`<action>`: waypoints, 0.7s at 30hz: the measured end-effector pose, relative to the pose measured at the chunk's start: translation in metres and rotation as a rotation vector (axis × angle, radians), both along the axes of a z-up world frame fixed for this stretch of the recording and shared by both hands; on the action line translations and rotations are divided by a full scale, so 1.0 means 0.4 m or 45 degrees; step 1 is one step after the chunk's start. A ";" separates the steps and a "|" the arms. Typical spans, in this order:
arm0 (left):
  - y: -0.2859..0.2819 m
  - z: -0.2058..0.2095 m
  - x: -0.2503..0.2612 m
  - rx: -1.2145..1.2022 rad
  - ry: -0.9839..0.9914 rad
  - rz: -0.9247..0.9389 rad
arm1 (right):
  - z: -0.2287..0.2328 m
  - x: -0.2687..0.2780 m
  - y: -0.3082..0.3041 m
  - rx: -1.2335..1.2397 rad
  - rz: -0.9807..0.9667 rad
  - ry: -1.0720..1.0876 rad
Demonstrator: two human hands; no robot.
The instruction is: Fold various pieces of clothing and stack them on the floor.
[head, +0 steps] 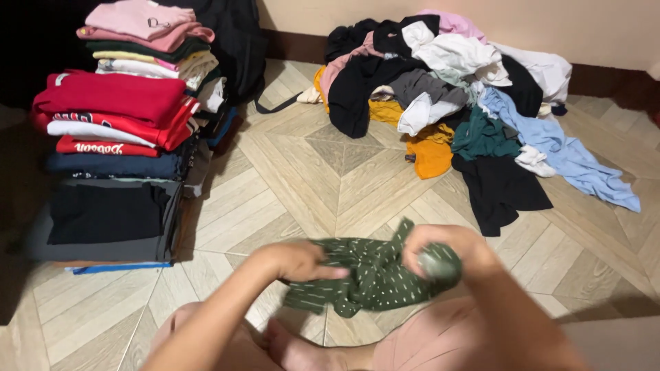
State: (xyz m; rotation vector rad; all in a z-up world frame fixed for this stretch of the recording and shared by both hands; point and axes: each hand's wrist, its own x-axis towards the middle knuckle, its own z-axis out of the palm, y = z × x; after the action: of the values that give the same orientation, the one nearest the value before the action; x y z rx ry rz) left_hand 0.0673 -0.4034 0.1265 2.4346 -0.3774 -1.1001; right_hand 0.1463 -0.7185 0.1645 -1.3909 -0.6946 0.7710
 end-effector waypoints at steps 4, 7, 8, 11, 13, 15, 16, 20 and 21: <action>0.058 0.056 -0.035 0.570 -0.237 -0.032 | 0.026 0.127 -0.033 0.287 1.066 -0.039; 0.138 0.000 -0.032 0.931 -0.244 -0.232 | 0.035 0.140 -0.071 0.225 0.993 -0.231; 0.179 -0.038 -0.026 1.016 -0.293 -0.226 | 0.032 0.141 -0.081 -0.155 0.916 -0.400; 0.204 -0.002 -0.033 1.033 -0.465 -0.193 | -0.018 0.152 -0.100 -1.221 0.632 -0.849; 0.175 0.096 -0.054 0.961 -0.586 -0.159 | -0.043 0.174 -0.107 -1.906 0.399 -1.114; 0.129 0.217 -0.083 0.127 -0.971 -0.194 | -0.050 0.203 -0.115 -2.137 0.069 -1.178; 0.131 0.231 -0.092 0.125 -0.965 -0.190 | -0.050 0.221 -0.129 -2.138 0.077 -1.176; 0.171 0.288 -0.096 -0.168 -1.207 -0.016 | -0.074 0.307 -0.211 -2.093 -0.032 -1.138; 0.188 0.299 -0.092 -0.068 -1.476 0.005 | -0.085 0.332 -0.240 -2.141 0.110 -0.939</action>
State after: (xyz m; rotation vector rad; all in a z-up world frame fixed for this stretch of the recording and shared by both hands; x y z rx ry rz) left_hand 0.0306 -0.3282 0.2462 2.7533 -0.7053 0.4444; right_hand 0.2792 -0.8145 0.1305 -3.2962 -0.5904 0.9026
